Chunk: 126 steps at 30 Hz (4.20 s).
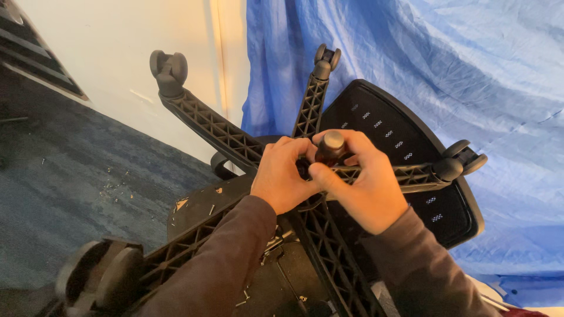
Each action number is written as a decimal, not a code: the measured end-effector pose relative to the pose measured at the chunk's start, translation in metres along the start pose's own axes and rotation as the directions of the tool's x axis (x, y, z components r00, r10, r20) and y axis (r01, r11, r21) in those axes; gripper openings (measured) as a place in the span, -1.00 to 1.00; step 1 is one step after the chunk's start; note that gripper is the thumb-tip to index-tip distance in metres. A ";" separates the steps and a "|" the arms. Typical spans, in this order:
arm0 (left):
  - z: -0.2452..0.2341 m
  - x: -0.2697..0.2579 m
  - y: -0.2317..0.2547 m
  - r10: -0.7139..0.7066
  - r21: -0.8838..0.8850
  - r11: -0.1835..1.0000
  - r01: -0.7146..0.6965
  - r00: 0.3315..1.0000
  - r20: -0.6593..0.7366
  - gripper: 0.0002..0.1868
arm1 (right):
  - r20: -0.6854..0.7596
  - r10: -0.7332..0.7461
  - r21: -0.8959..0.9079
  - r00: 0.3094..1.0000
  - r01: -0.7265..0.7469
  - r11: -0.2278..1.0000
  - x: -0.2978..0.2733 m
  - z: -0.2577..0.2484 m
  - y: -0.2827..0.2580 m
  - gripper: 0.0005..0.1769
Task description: The person uses a screwdriver to tighten screws on the underside of an office chair base and seat. They work on multiple fasteners around the base and seat area, securing the components together.
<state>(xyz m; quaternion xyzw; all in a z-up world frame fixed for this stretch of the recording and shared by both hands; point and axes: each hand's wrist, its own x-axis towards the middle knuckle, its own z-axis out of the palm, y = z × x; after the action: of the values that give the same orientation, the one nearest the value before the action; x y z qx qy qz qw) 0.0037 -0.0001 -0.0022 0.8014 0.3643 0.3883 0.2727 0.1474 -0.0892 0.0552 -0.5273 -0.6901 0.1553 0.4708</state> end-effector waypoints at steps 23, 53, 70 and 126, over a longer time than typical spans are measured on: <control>-0.001 0.000 -0.003 0.151 -0.078 0.985 -0.151 0.989 -0.012 -0.63 | -0.011 0.110 0.027 0.994 -0.110 0.994 -0.001 0.007 -0.003 -0.64; -0.031 -0.013 0.018 0.254 0.019 0.967 -0.254 0.967 0.021 -0.67 | -0.205 0.098 0.278 0.974 -0.038 0.960 -0.012 -0.014 0.003 -0.84; -0.240 -0.096 -0.004 -0.477 0.302 0.857 0.418 0.418 0.773 -0.39 | 0.593 0.293 -0.247 0.750 -0.177 0.953 -0.021 0.035 -0.111 -0.78; -0.186 -0.205 -0.283 -0.097 -0.144 0.945 0.293 0.675 0.732 -0.59 | 0.179 0.882 0.298 0.437 -0.878 0.375 -0.166 0.328 -0.015 -0.71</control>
<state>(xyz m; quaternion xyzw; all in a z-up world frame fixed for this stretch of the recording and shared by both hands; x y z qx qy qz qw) -0.3428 0.0314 -0.1904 0.8039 0.2616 0.0568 0.5311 -0.1282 -0.1479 -0.1818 -0.7209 -0.2625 0.4978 0.4044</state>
